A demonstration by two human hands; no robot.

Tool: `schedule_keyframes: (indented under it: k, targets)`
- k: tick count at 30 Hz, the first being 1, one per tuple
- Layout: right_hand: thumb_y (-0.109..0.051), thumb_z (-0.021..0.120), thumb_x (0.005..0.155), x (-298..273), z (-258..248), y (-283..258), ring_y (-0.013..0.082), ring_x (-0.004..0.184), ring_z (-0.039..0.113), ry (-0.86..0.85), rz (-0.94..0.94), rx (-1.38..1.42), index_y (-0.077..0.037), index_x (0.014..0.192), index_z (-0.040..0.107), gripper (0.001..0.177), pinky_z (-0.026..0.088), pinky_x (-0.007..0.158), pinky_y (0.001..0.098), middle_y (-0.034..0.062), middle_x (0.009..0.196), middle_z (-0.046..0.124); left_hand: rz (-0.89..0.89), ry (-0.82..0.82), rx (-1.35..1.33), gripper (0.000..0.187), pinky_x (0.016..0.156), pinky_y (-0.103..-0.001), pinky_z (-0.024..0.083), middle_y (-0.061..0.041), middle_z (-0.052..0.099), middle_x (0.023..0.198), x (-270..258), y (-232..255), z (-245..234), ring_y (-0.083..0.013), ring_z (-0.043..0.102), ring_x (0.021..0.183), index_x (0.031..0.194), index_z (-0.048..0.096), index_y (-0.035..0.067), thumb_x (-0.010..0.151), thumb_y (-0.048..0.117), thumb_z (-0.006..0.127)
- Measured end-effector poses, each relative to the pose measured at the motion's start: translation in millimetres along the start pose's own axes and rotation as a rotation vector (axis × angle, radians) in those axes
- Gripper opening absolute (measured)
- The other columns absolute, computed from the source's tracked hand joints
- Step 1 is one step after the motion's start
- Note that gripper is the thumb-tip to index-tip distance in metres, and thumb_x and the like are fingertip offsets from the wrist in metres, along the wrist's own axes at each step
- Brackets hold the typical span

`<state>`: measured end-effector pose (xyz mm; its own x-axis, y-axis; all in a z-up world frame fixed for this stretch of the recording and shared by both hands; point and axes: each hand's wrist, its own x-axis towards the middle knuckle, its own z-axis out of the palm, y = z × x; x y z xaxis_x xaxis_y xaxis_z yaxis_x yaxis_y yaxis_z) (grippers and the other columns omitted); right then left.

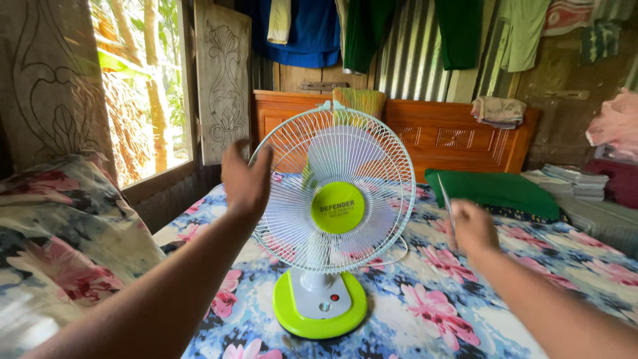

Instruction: The person reassembles a small electric fan by attaching the fan blade to the motor shaft, securing it with a nut, and then mounting both the front and rear wire cages. They use a screwdriver to tighten the fasteners and align the cages.

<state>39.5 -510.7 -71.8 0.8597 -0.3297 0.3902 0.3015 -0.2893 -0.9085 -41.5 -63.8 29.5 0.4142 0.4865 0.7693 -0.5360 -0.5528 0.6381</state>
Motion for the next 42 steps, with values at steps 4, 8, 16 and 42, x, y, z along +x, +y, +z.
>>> schedule_keyframes:
  k: [4, 8, 16, 42]
  targets:
    - [-0.025, 0.062, 0.102, 23, 20, -160, 0.0076, 0.063, 0.054, -0.126, -0.406, -0.123, -0.011, 0.122, 0.071, 0.026, 0.043, 0.050, 0.0272, 0.0030, 0.084, 0.066, 0.135, -0.131, 0.050, 0.032, 0.100, -0.044, 0.049, -0.018, 0.070, 0.118, 58, 46, 47, -0.0350, 0.068, 0.108, 0.107, 0.077, 0.008, 0.088, 0.032, 0.069]
    - [-0.024, 0.067, 0.098, 25, 42, -249, 0.0106, 0.064, 0.063, -0.306, -0.568, -0.334, -0.009, 0.120, 0.070, 0.027, 0.053, 0.052, 0.0308, 0.0032, 0.088, 0.071, 0.130, -0.383, 0.104, 0.031, 0.088, -0.041, 0.054, -0.013, 0.076, 0.103, 93, 73, 81, -0.0278, 0.073, 0.093, 0.110, 0.079, 0.014, 0.088, 0.034, 0.069]
    - [-0.015, 0.070, 0.096, 41, 73, -269, 0.0105, 0.071, 0.069, -0.473, -0.711, -0.376, -0.004, 0.110, 0.075, 0.019, 0.057, 0.063, 0.0287, 0.0059, 0.091, 0.077, -0.034, -0.608, 0.022, 0.026, 0.079, -0.037, 0.057, -0.006, 0.079, 0.098, 93, 68, 90, -0.0169, 0.071, 0.084, 0.111, 0.079, 0.014, 0.091, 0.031, 0.075]
    - [-0.010, 0.073, 0.093, 25, 78, -269, 0.0131, 0.089, 0.075, -0.400, -0.849, -0.310, -0.004, 0.103, 0.073, 0.012, 0.058, 0.082, 0.0316, 0.0048, 0.093, 0.078, -0.080, -0.666, -0.124, 0.031, 0.091, -0.038, 0.054, -0.010, 0.079, 0.104, 90, 67, 67, -0.0188, 0.071, 0.098, 0.116, 0.078, 0.010, 0.093, 0.029, 0.072]
